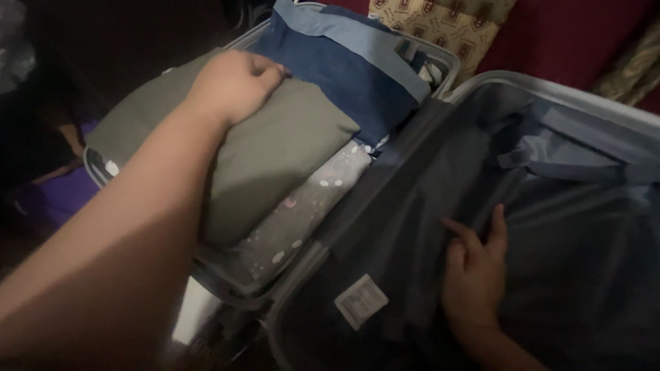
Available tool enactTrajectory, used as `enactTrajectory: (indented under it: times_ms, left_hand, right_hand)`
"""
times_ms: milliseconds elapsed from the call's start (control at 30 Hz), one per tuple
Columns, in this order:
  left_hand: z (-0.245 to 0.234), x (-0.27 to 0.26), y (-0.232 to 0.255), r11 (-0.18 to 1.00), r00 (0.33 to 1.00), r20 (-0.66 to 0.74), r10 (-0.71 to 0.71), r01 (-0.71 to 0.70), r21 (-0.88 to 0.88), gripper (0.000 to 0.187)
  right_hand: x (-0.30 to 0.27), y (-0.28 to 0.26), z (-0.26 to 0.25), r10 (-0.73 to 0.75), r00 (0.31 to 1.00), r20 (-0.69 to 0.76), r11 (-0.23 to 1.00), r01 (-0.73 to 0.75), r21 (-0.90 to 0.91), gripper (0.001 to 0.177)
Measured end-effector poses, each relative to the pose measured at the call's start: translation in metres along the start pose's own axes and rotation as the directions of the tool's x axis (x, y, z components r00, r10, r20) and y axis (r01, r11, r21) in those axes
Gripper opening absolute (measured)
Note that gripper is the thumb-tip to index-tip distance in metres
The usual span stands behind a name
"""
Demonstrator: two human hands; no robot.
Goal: The person folds various clothing items and places them into an open suitcase. They arrange shirts, pants, and other garments into neat stacks within the suitcase compartments.
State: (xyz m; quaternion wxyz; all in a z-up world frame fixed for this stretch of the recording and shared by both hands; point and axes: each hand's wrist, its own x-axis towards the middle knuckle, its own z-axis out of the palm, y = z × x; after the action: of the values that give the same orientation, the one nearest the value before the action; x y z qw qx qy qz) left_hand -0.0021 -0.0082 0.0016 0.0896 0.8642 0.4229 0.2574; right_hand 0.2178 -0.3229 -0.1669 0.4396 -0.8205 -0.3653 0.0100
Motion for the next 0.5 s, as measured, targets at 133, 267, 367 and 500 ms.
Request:
enactTrajectory:
  times_ms: [133, 267, 367, 500]
  left_hand:
    - [-0.001, -0.004, 0.008, 1.0, 1.0, -0.004, -0.03, 0.03, 0.004, 0.037]
    - [-0.003, -0.004, 0.014, 0.998, 0.999, 0.0, -0.045, 0.045, 0.045, 0.038]
    - [0.003, -0.004, 0.015, 0.998, 1.0, 0.002, -0.008, 0.008, 0.066, 0.038]
    - [0.005, -0.005, 0.009, 0.994, 0.995, -0.036, 0.092, -0.09, 0.059, 0.041]
  right_hand:
    - [-0.002, 0.009, 0.003, -0.063, 0.996, -0.069, 0.998, 0.064, 0.025, 0.04]
    - [0.0, 0.026, 0.011, -0.092, 0.995, -0.031, 0.989, 0.095, 0.11, 0.036]
    - [0.006, 0.045, 0.014, 0.006, 0.999, 0.049, 0.946, -0.021, 0.323, 0.051]
    - [0.006, 0.07, 0.017, -0.302, 0.953, -0.035, 0.951, 0.303, 0.061, 0.033]
